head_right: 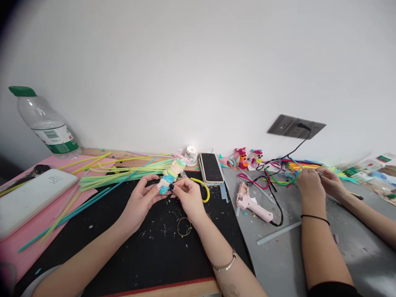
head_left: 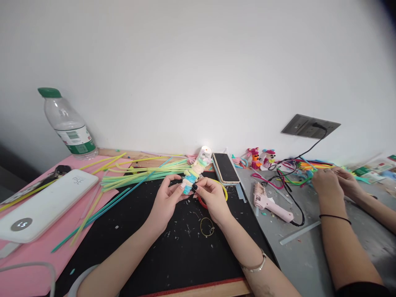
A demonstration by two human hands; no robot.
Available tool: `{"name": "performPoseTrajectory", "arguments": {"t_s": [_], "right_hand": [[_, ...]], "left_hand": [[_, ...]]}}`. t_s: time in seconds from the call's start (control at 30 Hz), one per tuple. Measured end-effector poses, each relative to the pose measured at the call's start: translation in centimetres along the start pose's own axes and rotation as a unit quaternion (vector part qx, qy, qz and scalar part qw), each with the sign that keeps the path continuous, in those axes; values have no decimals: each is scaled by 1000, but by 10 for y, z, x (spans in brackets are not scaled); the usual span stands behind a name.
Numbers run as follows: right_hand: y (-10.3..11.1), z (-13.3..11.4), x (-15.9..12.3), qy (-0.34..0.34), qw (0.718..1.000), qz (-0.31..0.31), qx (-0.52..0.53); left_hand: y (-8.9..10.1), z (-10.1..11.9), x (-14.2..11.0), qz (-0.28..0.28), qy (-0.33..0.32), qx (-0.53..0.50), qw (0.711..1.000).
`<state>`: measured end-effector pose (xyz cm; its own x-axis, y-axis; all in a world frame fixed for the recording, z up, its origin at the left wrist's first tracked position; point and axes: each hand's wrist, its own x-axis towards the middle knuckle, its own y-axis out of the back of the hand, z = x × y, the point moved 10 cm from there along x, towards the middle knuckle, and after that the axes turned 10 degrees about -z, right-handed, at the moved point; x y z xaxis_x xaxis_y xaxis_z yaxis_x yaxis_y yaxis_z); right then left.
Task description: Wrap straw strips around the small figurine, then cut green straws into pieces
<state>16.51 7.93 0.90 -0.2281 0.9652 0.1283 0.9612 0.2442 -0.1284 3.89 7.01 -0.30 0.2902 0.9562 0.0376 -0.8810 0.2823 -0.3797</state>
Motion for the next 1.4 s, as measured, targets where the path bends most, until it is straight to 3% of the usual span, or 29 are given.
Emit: {"name": "performPoseTrajectory", "arguments": {"t_s": [0.27, 0.7, 0.93, 1.03, 1.17, 1.4], "right_hand": [[-5, -4, 0, 6, 999, -9, 40], [1, -12, 0, 34, 998, 6, -51], [-1, -11, 0, 59, 994, -9, -95], [-6, -27, -6, 105, 975, -5, -196], [-21, -50, -15, 162, 923, -15, -349], [-25, -66, -21, 196, 890, -1, -412]], "left_hand": [[-5, 5, -1, -17, -9, 23, 1000], [-4, 3, 1, -20, 3, -3, 1000], [0, 15, 1, 1, -56, 88, 995], [1, 17, 0, 6, -65, 109, 992], [3, 18, -2, 19, -62, 121, 991], [1, 16, -1, 9, -47, 134, 990]]}}
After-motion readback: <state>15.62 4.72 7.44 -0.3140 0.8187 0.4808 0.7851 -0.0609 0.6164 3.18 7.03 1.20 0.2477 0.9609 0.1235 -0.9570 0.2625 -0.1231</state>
